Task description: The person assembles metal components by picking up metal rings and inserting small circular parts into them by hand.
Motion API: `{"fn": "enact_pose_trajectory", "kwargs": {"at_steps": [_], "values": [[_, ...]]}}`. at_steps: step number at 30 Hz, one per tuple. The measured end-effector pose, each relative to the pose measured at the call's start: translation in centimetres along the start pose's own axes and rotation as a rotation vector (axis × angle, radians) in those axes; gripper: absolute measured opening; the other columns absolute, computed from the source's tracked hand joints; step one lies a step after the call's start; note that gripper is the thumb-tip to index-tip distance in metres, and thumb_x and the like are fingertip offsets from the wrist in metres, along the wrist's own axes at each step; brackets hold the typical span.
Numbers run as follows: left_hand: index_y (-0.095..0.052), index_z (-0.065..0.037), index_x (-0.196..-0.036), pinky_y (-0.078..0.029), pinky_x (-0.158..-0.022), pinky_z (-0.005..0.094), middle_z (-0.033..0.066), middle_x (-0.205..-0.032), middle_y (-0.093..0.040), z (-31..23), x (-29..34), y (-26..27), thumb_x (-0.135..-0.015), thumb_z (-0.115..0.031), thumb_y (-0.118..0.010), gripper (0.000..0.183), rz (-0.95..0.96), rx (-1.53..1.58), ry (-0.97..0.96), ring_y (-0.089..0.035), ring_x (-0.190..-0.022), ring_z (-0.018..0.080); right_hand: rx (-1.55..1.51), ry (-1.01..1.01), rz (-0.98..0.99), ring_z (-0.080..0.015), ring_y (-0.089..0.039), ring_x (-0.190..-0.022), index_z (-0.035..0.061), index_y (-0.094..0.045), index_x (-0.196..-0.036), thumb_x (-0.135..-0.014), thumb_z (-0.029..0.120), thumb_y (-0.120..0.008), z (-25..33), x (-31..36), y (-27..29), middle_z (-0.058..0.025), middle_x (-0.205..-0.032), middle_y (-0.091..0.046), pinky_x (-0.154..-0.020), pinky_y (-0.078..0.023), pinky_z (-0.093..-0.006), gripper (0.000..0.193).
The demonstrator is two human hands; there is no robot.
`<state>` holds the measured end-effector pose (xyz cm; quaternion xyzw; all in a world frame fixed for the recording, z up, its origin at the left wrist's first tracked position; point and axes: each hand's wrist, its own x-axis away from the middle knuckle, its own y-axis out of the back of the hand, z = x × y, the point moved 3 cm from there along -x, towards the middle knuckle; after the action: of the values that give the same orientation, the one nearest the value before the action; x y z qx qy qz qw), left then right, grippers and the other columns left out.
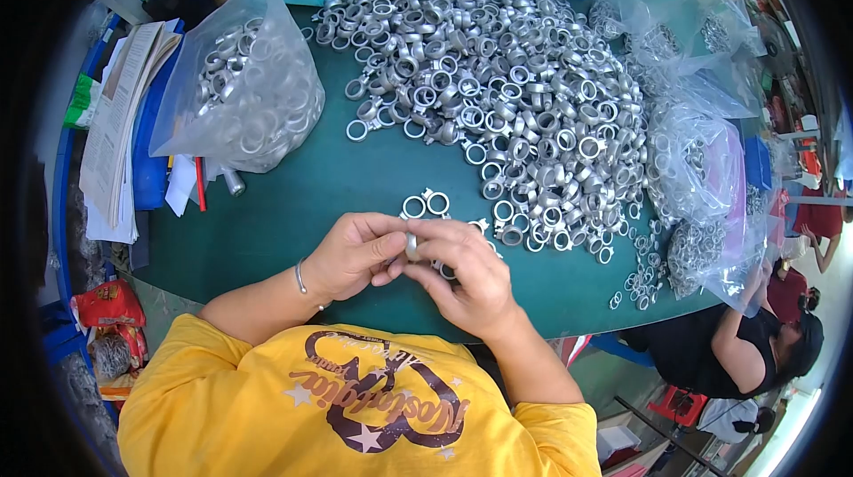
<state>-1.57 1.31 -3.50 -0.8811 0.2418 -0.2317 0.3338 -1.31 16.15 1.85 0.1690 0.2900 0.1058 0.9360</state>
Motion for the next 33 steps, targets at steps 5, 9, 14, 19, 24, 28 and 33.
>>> {"fn": "enact_pose_trajectory", "kwargs": {"at_steps": [5,9,14,19,24,28,33], "values": [[-0.049,0.002,-0.117,-0.051,-0.054,0.0223,0.0099,-0.094,-0.060,-1.4,-0.5,0.7,-0.081,-0.004,-0.050,0.037,-0.069,0.167,-0.008,-0.059,-0.076,0.0150,0.387,-0.126,0.047,-0.0285,-0.056,-0.079,0.0017,-0.061,-0.082,-0.069,0.001,-0.067,-3.1,-1.3,1.1,-0.0121,-0.083,-0.058,-0.069,-0.045,-0.0352,0.015],[-0.052,-0.002,-0.100,-0.049,-0.051,0.0226,0.0077,-0.087,-0.056,-1.7,-0.4,0.9,-0.083,-0.007,-0.052,0.018,-0.150,0.292,-0.076,-0.058,-0.076,0.0151,0.522,-0.290,0.300,-0.0271,-0.052,-0.075,0.0051,-0.064,-0.074,-0.071,0.011,-0.067,-4.4,-2.0,0.6,-0.0073,-0.075,-0.055,-0.069,-0.040,-0.0385,0.007],[-0.054,-0.002,-0.091,-0.039,-0.044,0.0171,0.0049,-0.078,-0.056,-1.3,-0.4,0.9,-0.085,-0.008,-0.057,0.009,-0.266,0.068,-0.067,-0.052,-0.063,0.0084,0.673,-0.228,0.393,-0.0275,-0.052,-0.074,0.0060,-0.062,-0.075,-0.070,0.010,-0.066,-4.2,-2.7,0.4,-0.0057,-0.073,-0.056,-0.068,-0.038,-0.0395,0.008],[-0.059,-0.001,-0.090,-0.035,-0.044,0.0153,0.0032,-0.069,-0.056,-1.4,0.0,0.3,-0.083,-0.010,-0.062,0.012,-0.283,-0.214,-0.101,-0.047,-0.051,0.0058,-0.163,-0.714,0.228,-0.0119,-0.052,-0.068,0.0027,-0.058,-0.084,-0.081,0.004,-0.060,-4.0,-1.2,0.7,-0.0033,-0.074,-0.056,-0.062,-0.041,-0.0254,0.004],[-0.061,-0.001,-0.088,-0.034,-0.044,0.0152,0.0018,-0.072,-0.056,-1.3,0.1,0.3,-0.082,-0.007,-0.063,0.009,-0.210,-0.235,-0.106,-0.047,-0.051,0.0048,-0.449,-0.647,0.163,-0.0087,-0.052,-0.071,0.0008,-0.057,-0.086,-0.084,0.002,-0.056,-3.0,-0.1,-0.3,-0.0038,-0.079,-0.057,-0.063,-0.042,-0.0221,0.002],[-0.062,0.000,-0.086,-0.040,-0.050,0.0170,0.0019,-0.079,-0.058,-1.8,0.2,-0.1,-0.078,-0.003,-0.065,0.009,-0.256,-0.520,-0.294,-0.052,-0.060,0.0068,0.006,-0.123,0.209,-0.0083,-0.053,-0.074,0.0006,-0.055,-0.090,-0.087,0.001,-0.052,-2.1,-0.5,-0.2,-0.0026,-0.084,-0.059,-0.066,-0.044,-0.0227,0.004],[-0.064,-0.002,-0.084,-0.046,-0.063,0.0216,0.0060,-0.083,-0.060,-2.2,0.5,-0.9,-0.074,0.002,-0.066,0.011,-0.196,-0.812,-0.583,-0.058,-0.070,0.0126,-0.541,-0.655,0.064,-0.0090,-0.054,-0.075,-0.0005,-0.051,-0.100,-0.093,0.008,-0.046,-3.0,0.6,-0.3,-0.0048,-0.087,-0.058,-0.066,-0.046,-0.0220,0.013]]}}
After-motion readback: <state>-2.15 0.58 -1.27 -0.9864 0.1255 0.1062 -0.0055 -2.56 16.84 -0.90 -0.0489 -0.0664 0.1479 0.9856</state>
